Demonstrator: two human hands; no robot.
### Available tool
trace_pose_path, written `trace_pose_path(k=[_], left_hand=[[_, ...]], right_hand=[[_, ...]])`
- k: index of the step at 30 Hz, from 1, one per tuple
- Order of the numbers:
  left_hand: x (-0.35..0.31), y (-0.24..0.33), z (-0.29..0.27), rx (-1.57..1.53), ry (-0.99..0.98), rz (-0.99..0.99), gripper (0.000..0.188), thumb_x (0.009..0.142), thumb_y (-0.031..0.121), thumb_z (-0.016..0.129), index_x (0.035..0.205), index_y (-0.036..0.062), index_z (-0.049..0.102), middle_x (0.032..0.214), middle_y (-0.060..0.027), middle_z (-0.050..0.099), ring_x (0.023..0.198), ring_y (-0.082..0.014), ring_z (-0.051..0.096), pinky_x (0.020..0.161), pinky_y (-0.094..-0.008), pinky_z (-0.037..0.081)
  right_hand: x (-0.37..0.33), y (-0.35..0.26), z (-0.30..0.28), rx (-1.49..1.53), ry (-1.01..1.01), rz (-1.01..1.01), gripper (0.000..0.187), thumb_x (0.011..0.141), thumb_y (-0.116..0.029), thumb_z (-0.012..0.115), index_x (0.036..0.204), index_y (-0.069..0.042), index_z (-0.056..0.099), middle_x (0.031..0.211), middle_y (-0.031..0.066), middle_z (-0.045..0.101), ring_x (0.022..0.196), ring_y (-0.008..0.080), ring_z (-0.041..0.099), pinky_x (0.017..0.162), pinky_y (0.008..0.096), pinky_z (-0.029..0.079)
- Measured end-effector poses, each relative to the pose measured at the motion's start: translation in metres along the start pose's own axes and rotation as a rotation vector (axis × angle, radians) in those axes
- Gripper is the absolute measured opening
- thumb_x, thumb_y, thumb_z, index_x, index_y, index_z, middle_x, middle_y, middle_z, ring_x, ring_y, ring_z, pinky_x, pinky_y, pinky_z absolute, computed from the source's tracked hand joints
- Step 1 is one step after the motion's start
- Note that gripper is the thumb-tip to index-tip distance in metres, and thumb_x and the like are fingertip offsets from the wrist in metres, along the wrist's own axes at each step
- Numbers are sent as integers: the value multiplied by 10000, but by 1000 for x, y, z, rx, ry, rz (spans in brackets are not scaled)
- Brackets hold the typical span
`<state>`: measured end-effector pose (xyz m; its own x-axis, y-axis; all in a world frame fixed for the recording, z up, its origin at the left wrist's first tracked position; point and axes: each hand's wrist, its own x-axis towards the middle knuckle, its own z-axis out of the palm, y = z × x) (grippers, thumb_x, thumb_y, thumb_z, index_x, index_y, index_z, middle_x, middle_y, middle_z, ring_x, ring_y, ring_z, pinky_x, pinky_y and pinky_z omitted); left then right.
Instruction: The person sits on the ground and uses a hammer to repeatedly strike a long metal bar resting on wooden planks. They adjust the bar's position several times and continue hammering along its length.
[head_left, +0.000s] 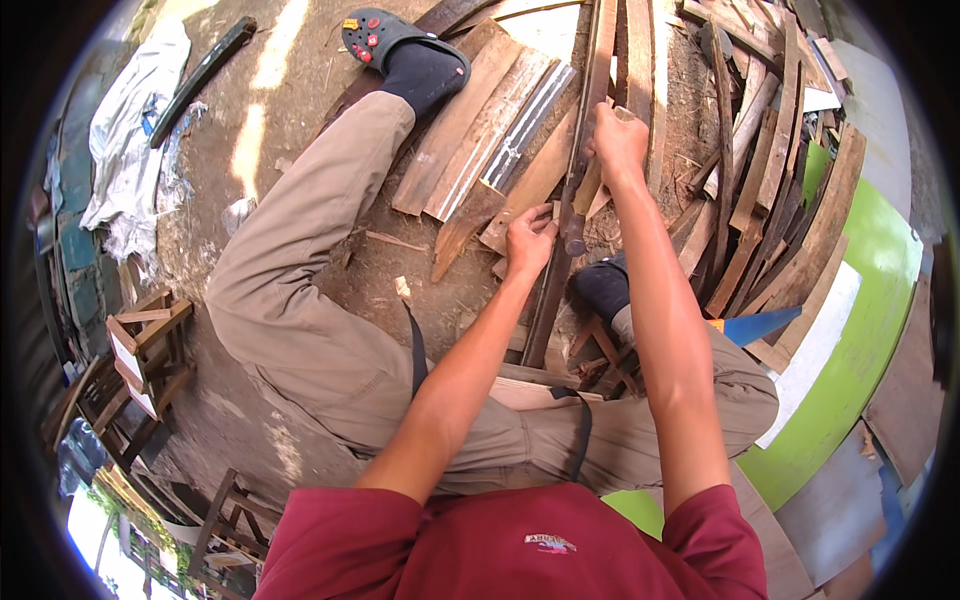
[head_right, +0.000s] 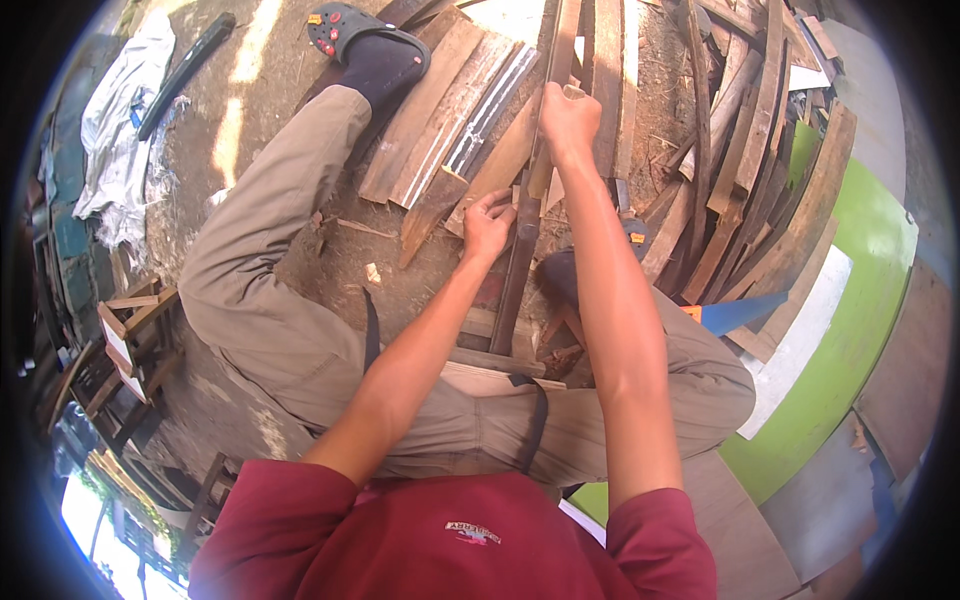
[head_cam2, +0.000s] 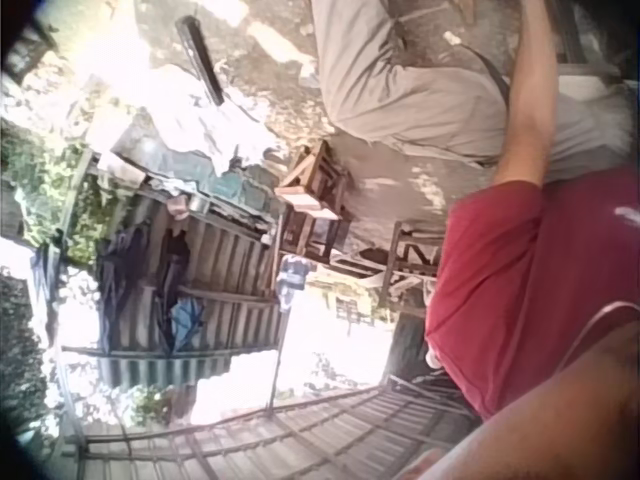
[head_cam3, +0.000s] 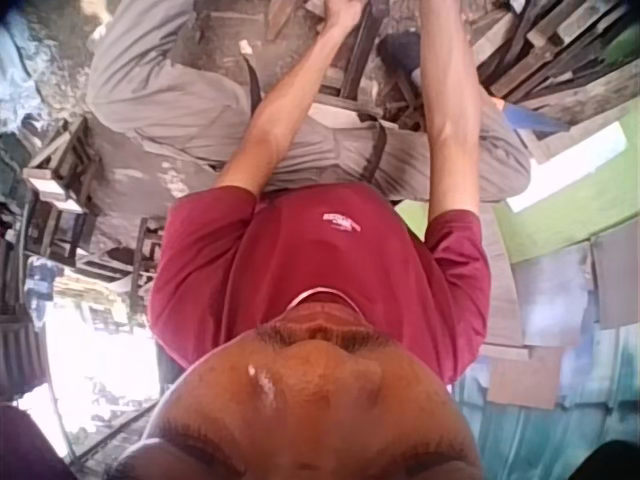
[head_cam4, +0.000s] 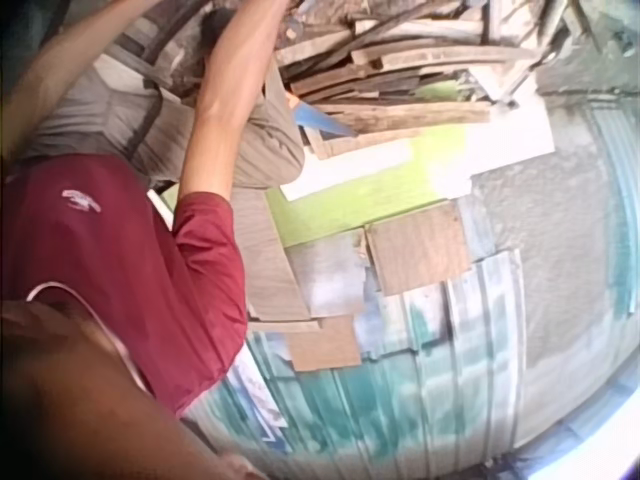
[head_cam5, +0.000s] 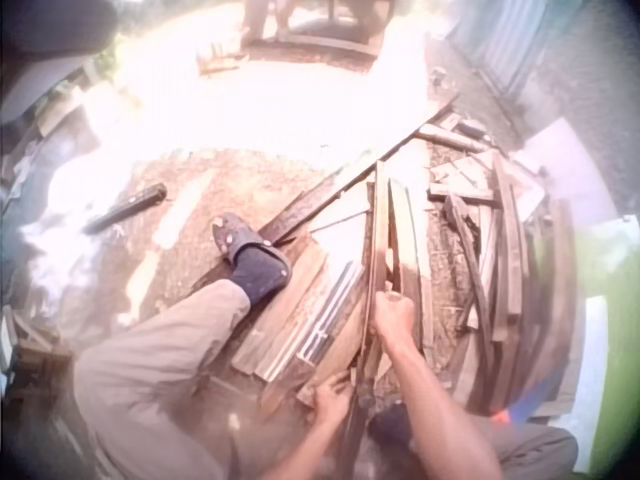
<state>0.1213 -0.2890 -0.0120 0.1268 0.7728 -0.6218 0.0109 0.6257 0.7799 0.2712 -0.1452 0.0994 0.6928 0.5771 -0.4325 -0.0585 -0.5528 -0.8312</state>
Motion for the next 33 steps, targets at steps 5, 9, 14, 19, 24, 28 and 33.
trace_pose_path(k=[5, 9, 14, 19, 24, 28, 33], left_hand=[[-8, 14, 5, -11, -35, -30, 441, 869, 89, 730, 1288, -10, 640, 1163, -207, 717, 1000, -226, 722, 850, -322, 566], [-19, 21, 12, 201, -72, 159, 688, 837, 100, 779, 1459, 35, 493, 1337, -247, 614, 1179, -299, 652, 965, -379, 527], [-42, 33, 24, 467, 20, 241, 870, 801, 124, 800, 1540, 54, 346, 1388, -281, 561, 1281, -421, 557, 1079, -432, 449], [-47, 28, 28, 469, 24, 273, 937, 751, 50, 790, 1549, 38, 301, 1425, -303, 510, 1296, -450, 523, 1082, -461, 438], [-44, 38, 29, 501, 38, 210, 853, 760, 70, 797, 1501, 17, 378, 1254, -314, 621, 1176, -461, 598, 1021, -479, 463], [-42, 38, 31, 511, 63, 351, 755, 776, 82, 785, 1443, -6, 442, 1170, -312, 659, 1078, -463, 645, 941, -490, 499], [-43, 44, 29, 422, 50, 221, 659, 808, 86, 766, 1398, 22, 478, 1210, -294, 656, 1124, -431, 642, 935, -472, 507]], right_hand=[[22, -6, -17, 123, -119, 243, 196, 928, -180, 635, 893, -3, 559, 677, 34, 489, 492, 140, 453, 448, 335, 393], [57, 1, -27, 178, -83, 270, 178, 899, -158, 599, 874, 17, 584, 705, 82, 553, 521, 179, 533, 463, 373, 459], [50, -3, -16, 102, -111, 226, 184, 881, -156, 604, 832, 21, 599, 692, 91, 576, 519, 184, 549, 468, 365, 455], [32, -10, -16, 36, -153, 124, 206, 870, -162, 615, 782, 25, 609, 648, 70, 561, 487, 172, 526, 471, 353, 451], [27, -19, -19, 61, -231, 190, 188, 880, -158, 615, 877, 30, 625, 668, 70, 565, 515, 169, 532, 495, 350, 461], [50, -21, -17, 3, -325, 274, 196, 903, -160, 625, 937, 32, 620, 710, 66, 551, 567, 165, 547, 529, 348, 471], [63, -21, -7, -23, -416, 300, 141, 941, -164, 617, 918, -37, 559, 685, 14, 482, 565, 152, 506, 548, 351, 461]])
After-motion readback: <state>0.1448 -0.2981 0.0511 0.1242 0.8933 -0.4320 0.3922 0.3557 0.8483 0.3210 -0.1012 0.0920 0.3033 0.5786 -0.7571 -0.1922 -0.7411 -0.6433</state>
